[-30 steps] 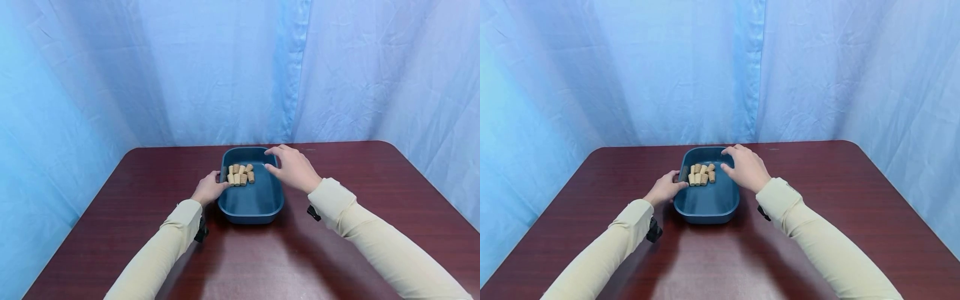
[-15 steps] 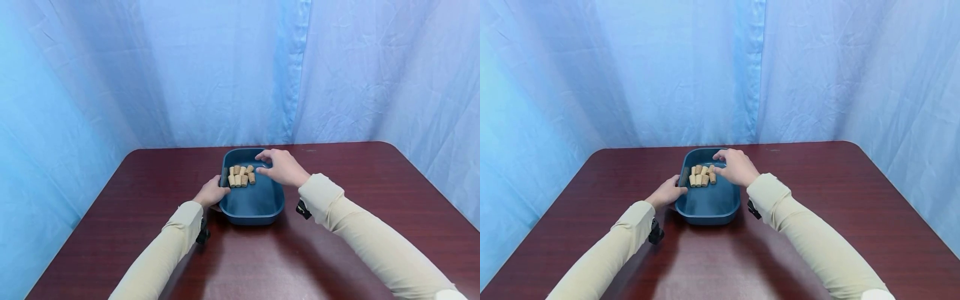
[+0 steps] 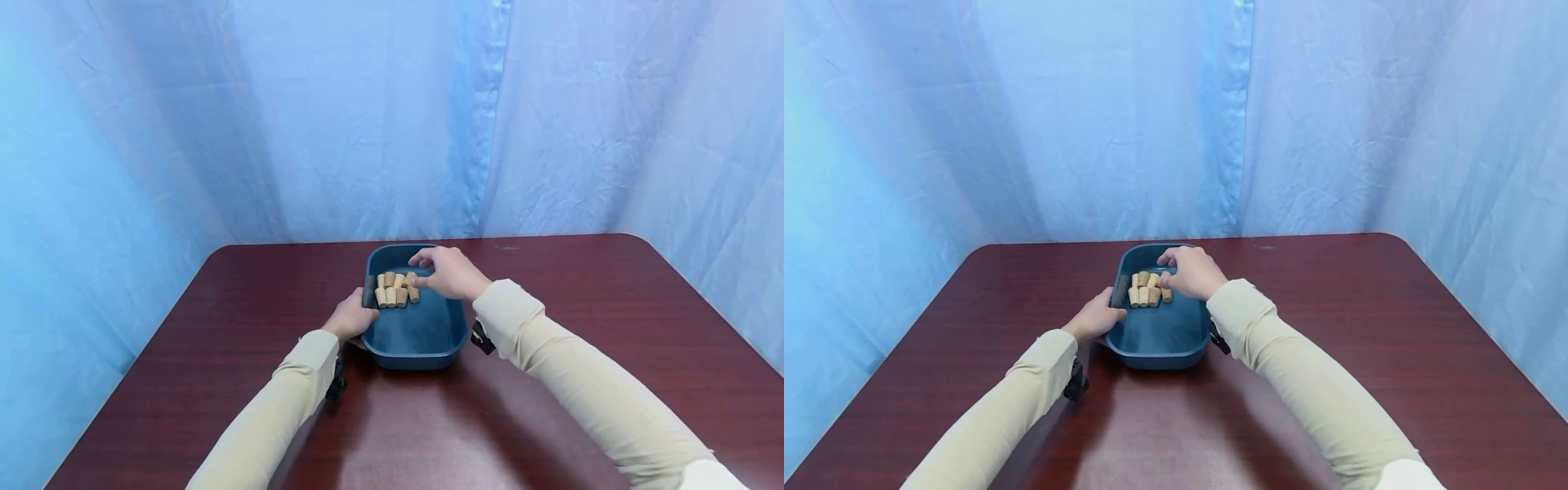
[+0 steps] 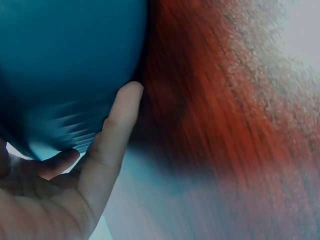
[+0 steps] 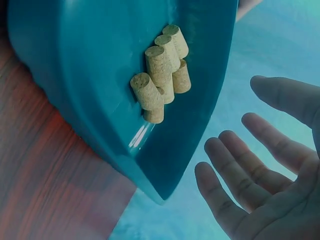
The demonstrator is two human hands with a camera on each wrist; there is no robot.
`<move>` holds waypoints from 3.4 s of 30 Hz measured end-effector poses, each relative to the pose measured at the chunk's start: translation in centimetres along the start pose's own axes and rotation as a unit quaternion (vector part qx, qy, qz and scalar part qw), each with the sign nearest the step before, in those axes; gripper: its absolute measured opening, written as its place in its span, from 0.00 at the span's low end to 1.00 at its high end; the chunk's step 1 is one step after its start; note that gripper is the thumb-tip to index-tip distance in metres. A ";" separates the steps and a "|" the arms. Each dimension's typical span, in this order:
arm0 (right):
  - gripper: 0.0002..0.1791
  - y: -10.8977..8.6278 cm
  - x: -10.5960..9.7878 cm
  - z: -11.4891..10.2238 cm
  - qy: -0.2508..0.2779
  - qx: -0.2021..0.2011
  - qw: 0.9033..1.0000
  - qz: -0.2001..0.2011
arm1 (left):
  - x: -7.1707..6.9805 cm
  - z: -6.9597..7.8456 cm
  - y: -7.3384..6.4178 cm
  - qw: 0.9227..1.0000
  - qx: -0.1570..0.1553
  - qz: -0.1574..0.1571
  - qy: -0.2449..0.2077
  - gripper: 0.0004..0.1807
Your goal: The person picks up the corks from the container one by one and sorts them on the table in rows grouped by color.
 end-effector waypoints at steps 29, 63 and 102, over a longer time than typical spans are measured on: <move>0.23 3.1 2.2 -0.2 -0.052 0.080 0.995 -0.038 | -1.0 -0.2 -0.1 0.997 0.004 -0.058 -0.043 0.34; 0.11 5.1 4.3 0.6 -0.063 0.134 0.988 -0.038 | -0.7 -0.5 -0.6 0.999 0.003 -0.023 -0.028 0.32; 0.19 3.3 -1.3 -1.3 -0.096 0.068 0.993 -0.021 | -1.1 -0.9 -0.6 0.999 0.010 -0.025 -0.045 0.32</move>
Point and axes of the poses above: each hand's wrist, its own y-axis towards the middle knuckle, its own x-axis out of the palm, z = x × y, the point moved 3 cm from there along y, towards the middle knuckle, and after that the axes turned 9 degrees about x, right-handed, at the moved point
